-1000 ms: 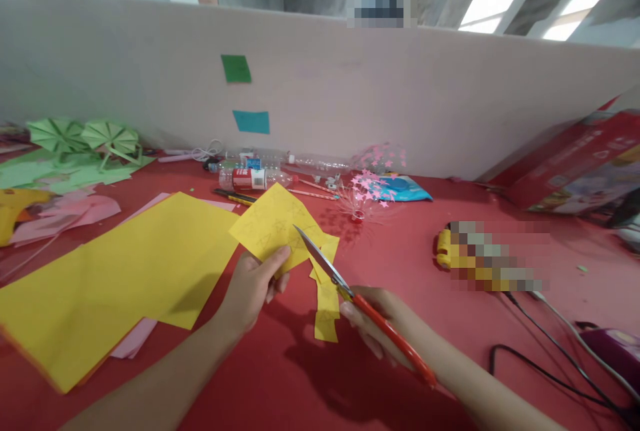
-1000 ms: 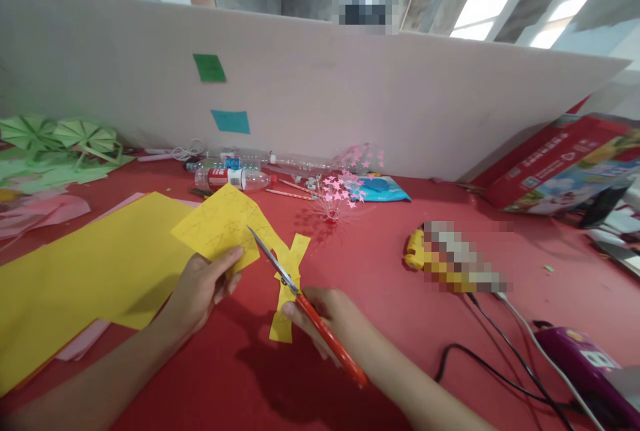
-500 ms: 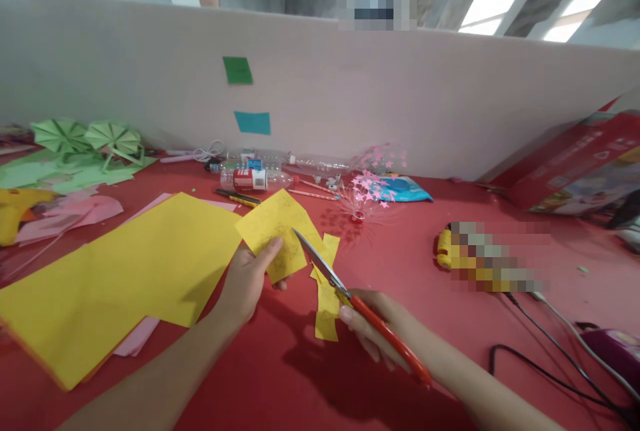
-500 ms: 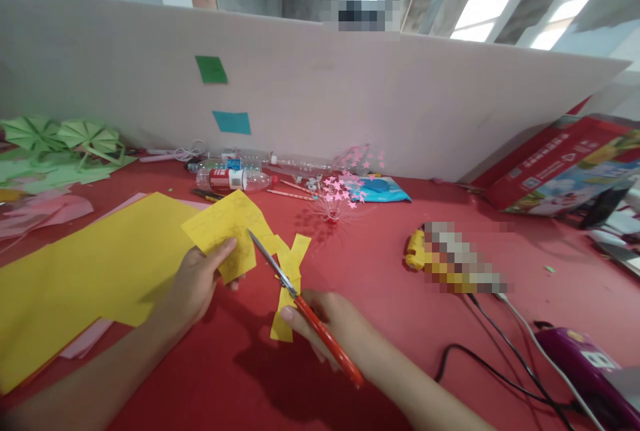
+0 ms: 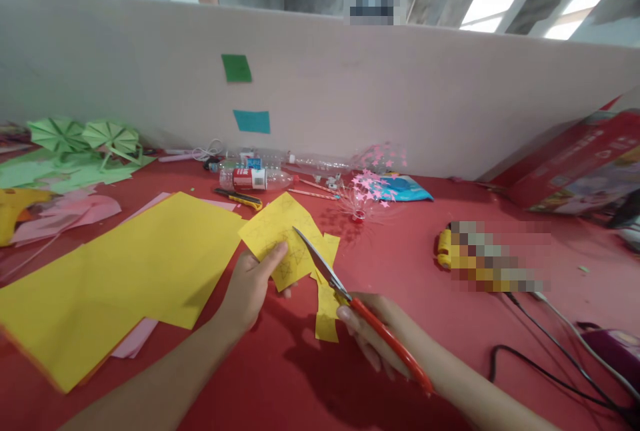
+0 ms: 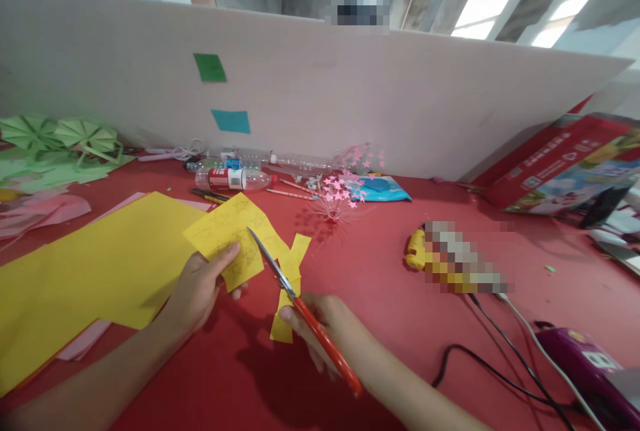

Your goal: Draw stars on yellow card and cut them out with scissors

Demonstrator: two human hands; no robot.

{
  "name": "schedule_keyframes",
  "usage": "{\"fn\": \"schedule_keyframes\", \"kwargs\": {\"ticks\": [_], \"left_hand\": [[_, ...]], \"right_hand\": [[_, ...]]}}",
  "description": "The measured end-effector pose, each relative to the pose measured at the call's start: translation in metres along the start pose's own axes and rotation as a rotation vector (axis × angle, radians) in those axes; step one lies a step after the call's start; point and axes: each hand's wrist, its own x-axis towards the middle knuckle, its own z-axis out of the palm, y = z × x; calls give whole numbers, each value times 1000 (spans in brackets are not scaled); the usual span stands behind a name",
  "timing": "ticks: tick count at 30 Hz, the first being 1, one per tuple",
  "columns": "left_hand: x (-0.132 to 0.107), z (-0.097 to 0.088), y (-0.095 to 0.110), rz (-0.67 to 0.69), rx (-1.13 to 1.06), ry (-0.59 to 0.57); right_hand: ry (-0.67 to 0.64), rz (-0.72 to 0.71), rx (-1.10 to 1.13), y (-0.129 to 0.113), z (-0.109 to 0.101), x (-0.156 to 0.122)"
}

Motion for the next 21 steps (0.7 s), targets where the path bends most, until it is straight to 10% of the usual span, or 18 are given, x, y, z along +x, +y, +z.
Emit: {"fn": "schedule_keyframes", "kwargs": {"ticks": [21], "left_hand": [[0, -3, 0, -3, -95, 55]], "right_hand": [[-28, 13, 9, -6, -8, 2]]}}
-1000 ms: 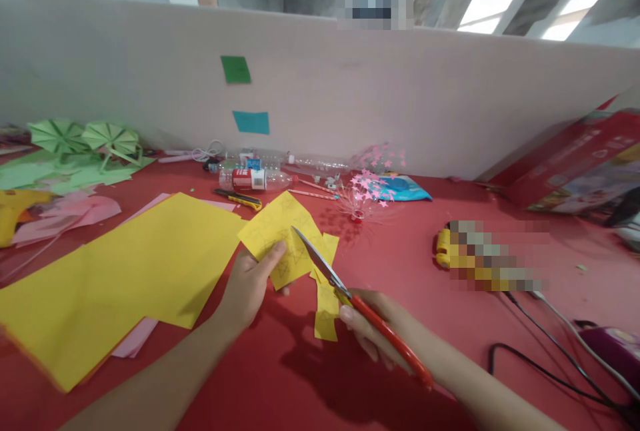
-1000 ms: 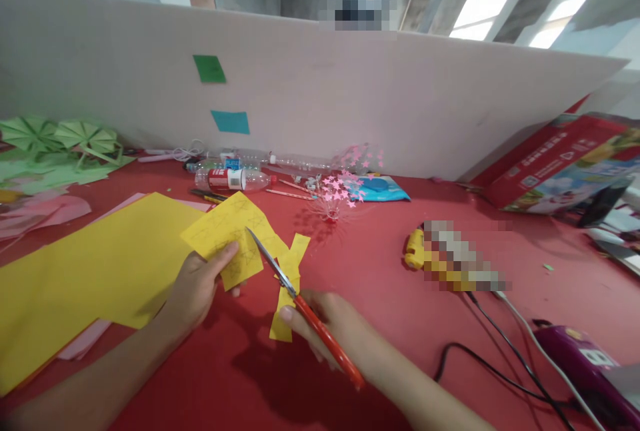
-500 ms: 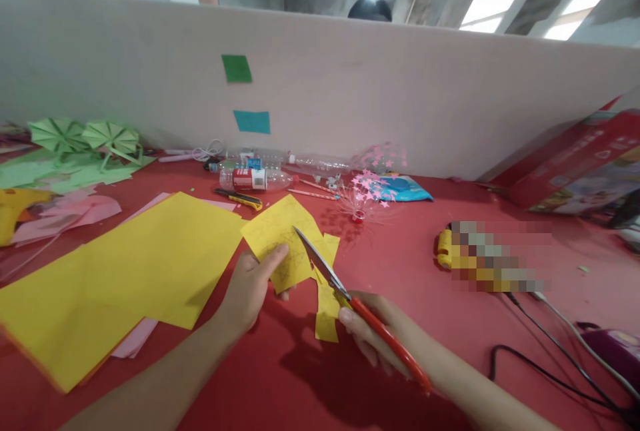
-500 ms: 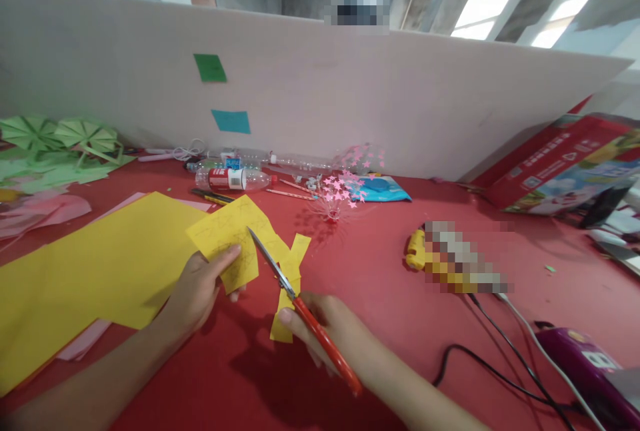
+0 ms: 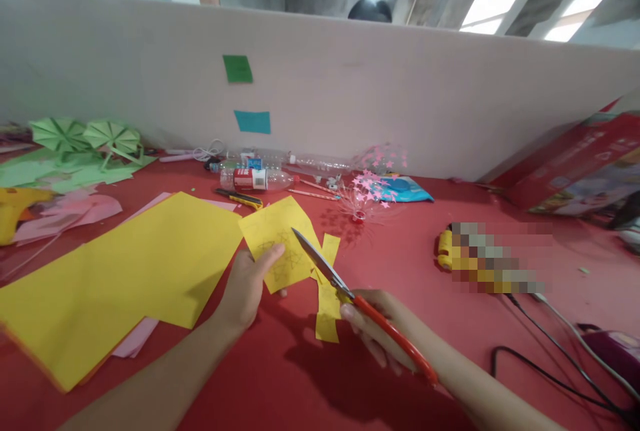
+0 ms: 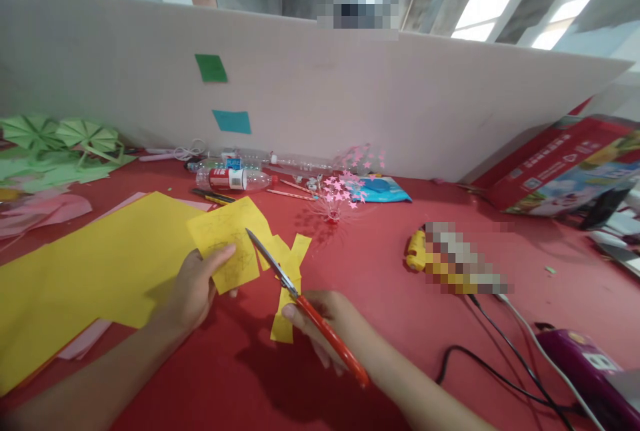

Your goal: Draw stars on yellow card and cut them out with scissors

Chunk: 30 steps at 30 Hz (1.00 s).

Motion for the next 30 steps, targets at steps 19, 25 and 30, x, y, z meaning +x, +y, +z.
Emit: {"fn": "schedule_keyframes", "kwargs": {"ticks": [19, 25, 30], "left_hand": [[-1, 5, 4, -26, -42, 118], [1, 5, 7, -30, -86, 176], [0, 5, 3, -73, -54, 91]], "right_hand": [[-35, -70, -23, -3, 4, -7], [-30, -65, -23, -3, 4, -8], [-29, -82, -6, 0, 3, -7]]}}
